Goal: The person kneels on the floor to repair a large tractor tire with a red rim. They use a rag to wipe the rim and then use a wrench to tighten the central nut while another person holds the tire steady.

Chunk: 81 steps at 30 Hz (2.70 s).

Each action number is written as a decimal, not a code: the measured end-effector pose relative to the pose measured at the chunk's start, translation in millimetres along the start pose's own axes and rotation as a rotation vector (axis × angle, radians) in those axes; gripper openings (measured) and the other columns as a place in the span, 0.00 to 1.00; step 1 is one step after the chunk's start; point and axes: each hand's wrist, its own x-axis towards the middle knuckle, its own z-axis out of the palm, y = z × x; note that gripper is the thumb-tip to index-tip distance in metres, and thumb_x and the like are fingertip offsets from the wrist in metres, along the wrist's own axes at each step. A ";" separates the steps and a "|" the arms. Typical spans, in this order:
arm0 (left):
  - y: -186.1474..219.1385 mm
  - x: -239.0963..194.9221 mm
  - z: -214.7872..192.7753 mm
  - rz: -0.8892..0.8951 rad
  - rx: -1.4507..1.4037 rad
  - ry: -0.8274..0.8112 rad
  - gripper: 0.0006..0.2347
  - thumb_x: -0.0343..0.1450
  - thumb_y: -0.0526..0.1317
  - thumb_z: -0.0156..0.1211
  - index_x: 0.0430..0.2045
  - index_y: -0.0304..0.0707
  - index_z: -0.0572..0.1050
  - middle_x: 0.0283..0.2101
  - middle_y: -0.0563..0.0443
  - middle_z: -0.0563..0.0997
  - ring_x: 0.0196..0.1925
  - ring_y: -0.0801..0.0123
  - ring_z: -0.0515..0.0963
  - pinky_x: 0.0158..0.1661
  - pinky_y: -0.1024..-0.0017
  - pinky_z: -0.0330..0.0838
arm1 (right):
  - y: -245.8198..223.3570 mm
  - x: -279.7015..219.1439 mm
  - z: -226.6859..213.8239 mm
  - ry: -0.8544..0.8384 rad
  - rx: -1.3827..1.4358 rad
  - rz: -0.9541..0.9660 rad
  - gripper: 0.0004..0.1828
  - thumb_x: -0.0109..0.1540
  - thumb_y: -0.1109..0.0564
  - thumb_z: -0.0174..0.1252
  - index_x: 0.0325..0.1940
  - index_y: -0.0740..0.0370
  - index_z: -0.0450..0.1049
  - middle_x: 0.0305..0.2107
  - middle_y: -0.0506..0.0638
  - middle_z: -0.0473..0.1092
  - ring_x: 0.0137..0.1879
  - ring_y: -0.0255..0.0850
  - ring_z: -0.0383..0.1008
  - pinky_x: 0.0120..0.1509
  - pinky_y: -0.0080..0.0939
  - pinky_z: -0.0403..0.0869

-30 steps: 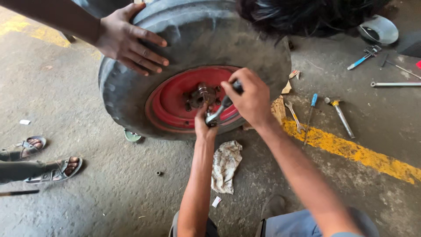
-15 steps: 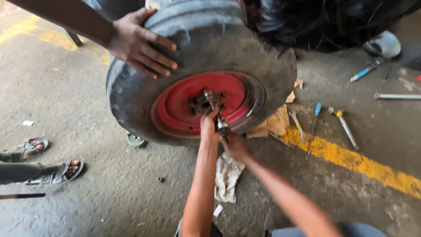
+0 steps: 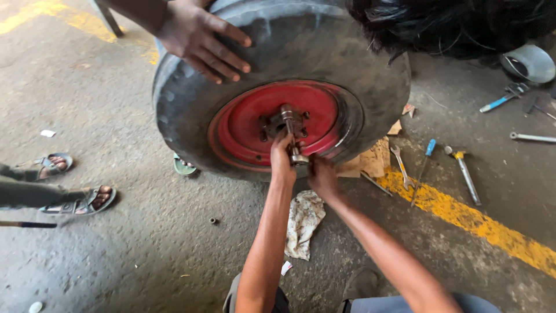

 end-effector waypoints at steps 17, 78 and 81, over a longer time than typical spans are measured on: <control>-34.7 59.2 -37.6 0.133 -0.026 0.129 0.10 0.69 0.28 0.57 0.44 0.31 0.75 0.34 0.42 0.81 0.30 0.59 0.80 0.31 0.67 0.76 | -7.6 35.8 -90.0 0.028 -0.504 -0.360 0.22 0.50 0.44 0.68 0.42 0.58 0.79 0.37 0.54 0.76 0.48 0.52 0.75 0.53 0.57 0.68; 20.9 72.0 -24.3 1.024 1.383 -0.566 0.13 0.69 0.36 0.62 0.48 0.41 0.80 0.57 0.49 0.81 0.68 0.55 0.73 0.71 0.53 0.58 | 0.9 6.3 -58.9 -0.001 -0.338 -0.149 0.21 0.56 0.45 0.69 0.40 0.63 0.74 0.36 0.60 0.75 0.45 0.58 0.75 0.51 0.68 0.67; 3.7 74.1 -25.3 0.644 1.057 -0.517 0.16 0.71 0.37 0.60 0.53 0.51 0.75 0.59 0.54 0.80 0.66 0.60 0.74 0.71 0.56 0.59 | 5.1 -11.7 -37.3 -0.182 0.022 -0.070 0.17 0.67 0.46 0.60 0.43 0.64 0.73 0.32 0.64 0.75 0.38 0.61 0.76 0.42 0.62 0.73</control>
